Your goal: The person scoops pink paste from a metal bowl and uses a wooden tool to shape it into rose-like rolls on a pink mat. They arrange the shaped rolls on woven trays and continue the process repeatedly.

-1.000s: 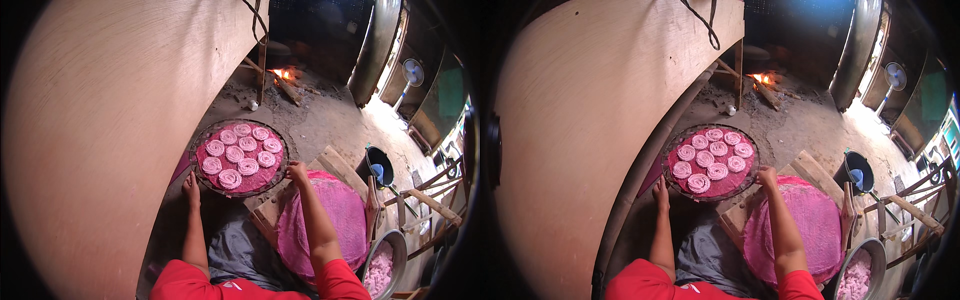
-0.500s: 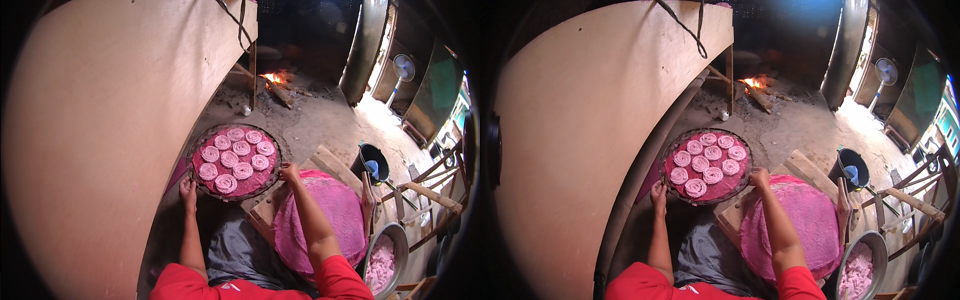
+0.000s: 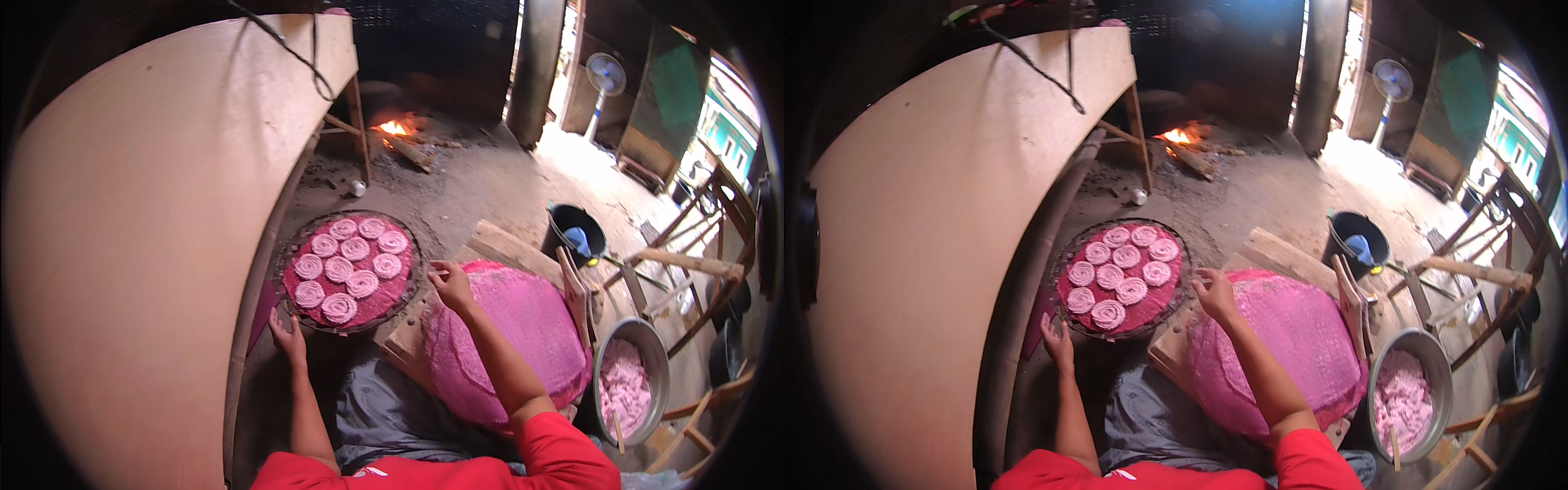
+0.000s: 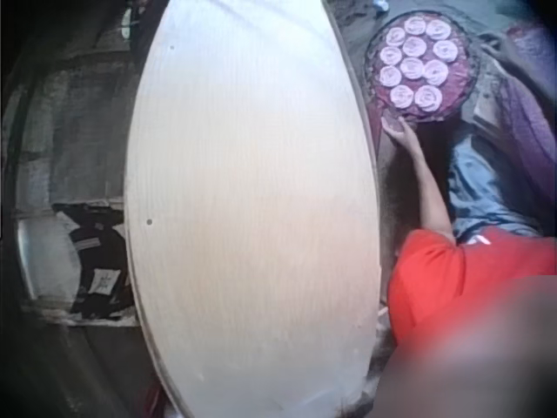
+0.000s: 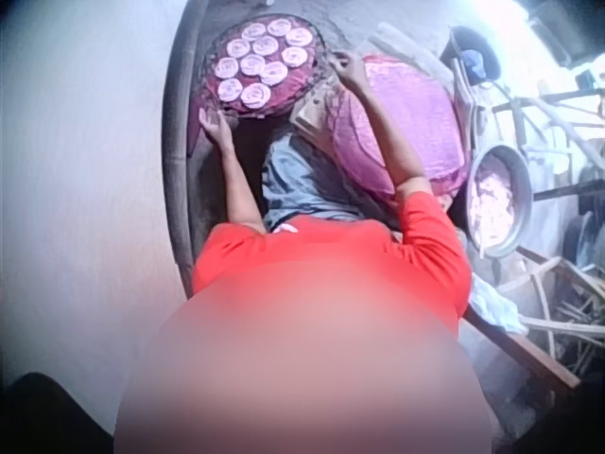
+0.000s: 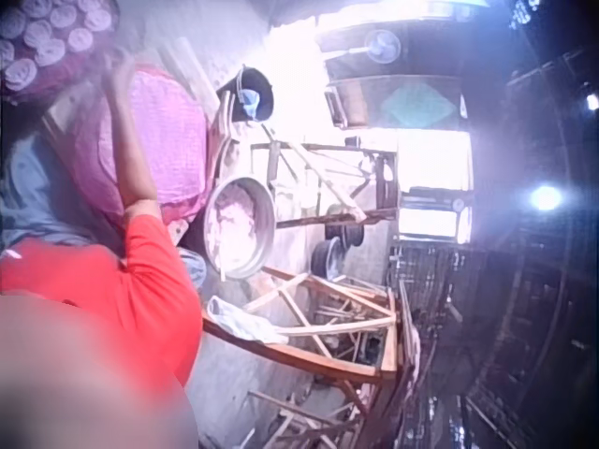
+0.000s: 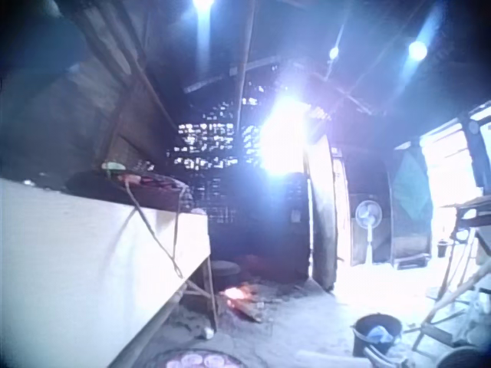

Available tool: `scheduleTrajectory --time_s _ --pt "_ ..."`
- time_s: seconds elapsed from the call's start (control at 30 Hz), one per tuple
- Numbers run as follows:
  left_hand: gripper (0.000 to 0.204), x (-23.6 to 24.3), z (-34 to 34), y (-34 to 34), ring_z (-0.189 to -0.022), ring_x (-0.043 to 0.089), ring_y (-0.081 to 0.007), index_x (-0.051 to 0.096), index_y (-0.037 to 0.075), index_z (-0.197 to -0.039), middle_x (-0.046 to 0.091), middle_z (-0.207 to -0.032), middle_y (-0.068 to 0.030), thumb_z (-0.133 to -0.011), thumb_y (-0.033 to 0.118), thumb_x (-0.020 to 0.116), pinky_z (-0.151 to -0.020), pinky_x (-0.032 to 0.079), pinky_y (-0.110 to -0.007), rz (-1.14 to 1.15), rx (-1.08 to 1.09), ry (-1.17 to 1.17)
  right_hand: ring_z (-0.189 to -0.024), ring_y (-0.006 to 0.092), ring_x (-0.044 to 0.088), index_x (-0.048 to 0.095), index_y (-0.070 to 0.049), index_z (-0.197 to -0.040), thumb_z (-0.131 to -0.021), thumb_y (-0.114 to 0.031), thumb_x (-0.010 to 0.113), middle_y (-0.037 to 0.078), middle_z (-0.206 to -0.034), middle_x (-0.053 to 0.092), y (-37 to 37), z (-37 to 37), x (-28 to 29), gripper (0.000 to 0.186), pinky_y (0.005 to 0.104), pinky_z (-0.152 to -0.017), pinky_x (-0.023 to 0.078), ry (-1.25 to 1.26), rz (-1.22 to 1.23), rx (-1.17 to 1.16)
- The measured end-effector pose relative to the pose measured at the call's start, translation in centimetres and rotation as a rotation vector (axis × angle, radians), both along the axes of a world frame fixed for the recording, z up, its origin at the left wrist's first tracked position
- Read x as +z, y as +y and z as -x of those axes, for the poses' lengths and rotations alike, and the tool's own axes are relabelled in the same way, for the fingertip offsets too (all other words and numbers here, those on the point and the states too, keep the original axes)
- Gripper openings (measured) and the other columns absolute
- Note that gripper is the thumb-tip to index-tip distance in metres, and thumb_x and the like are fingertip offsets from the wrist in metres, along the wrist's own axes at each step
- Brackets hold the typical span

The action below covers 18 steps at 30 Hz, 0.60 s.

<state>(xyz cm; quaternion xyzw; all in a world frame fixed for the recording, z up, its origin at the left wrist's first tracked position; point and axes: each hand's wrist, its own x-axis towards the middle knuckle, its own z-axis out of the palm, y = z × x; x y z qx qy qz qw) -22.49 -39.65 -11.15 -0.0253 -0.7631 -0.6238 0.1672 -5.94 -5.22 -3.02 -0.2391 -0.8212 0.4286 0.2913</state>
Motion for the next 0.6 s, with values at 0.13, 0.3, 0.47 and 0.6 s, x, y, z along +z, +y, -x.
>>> scheduleTrajectory --time_s 0.13,0.3,0.47,0.6 --pt "0.04 4.0 -4.8 2.0 -0.126 0.044 -0.0373 0.061 0.009 -0.119 0.052 -0.133 -0.0126 -0.081 0.02 0.07 -0.107 0.032 -0.05 0.699 -0.124 0.467 -0.087 0.0243 0.068 0.069 -0.001 -0.1 -0.085 -0.012 0.067 0.015 -0.096 0.065 -3.3 -10.3 2.2 0.019 0.0328 -0.079 0.053 0.022 0.037 0.063" --pt "0.018 5.9 -8.4 7.5 -0.134 0.034 -0.0338 0.071 0.016 -0.09 0.051 -0.133 -0.0047 -0.075 0.024 0.075 -0.111 0.02 -0.062 0.857 -0.446 0.56 -0.084 0.0222 0.067 0.069 0.001 -0.094 -0.087 -0.005 0.063 0.013 -0.092 0.065 -4.4 -20.9 1.4 0.011 0.0302 -0.077 0.053 -0.006 -0.005 -0.117" --pt "0.018 5.6 -7.3 11.5 -0.135 0.032 -0.0334 0.071 0.016 -0.089 0.051 -0.136 -0.0042 -0.073 0.022 0.077 -0.111 0.018 -0.063 0.969 -0.473 0.616 -0.08 0.0223 0.065 0.068 0.002 -0.09 -0.086 -0.005 0.064 0.013 -0.088 0.064 -4.9 -26.5 0.0 0.009 0.0308 -0.073 0.051 -0.046 0.087 -0.291" --pt "0.014 5.7 -6.2 12.9 -0.135 0.033 -0.0318 0.07 0.012 -0.08 0.056 -0.13 -0.0035 -0.071 0.019 0.077 -0.112 0.018 -0.061 1.021 -0.492 0.674 -0.077 0.0243 0.063 0.068 0.001 -0.089 -0.085 -0.005 0.064 0.013 -0.084 0.064 -5.4 -27.7 -0.8 0.009 0.0328 -0.07 0.05 -0.011 -0.02 -0.322"
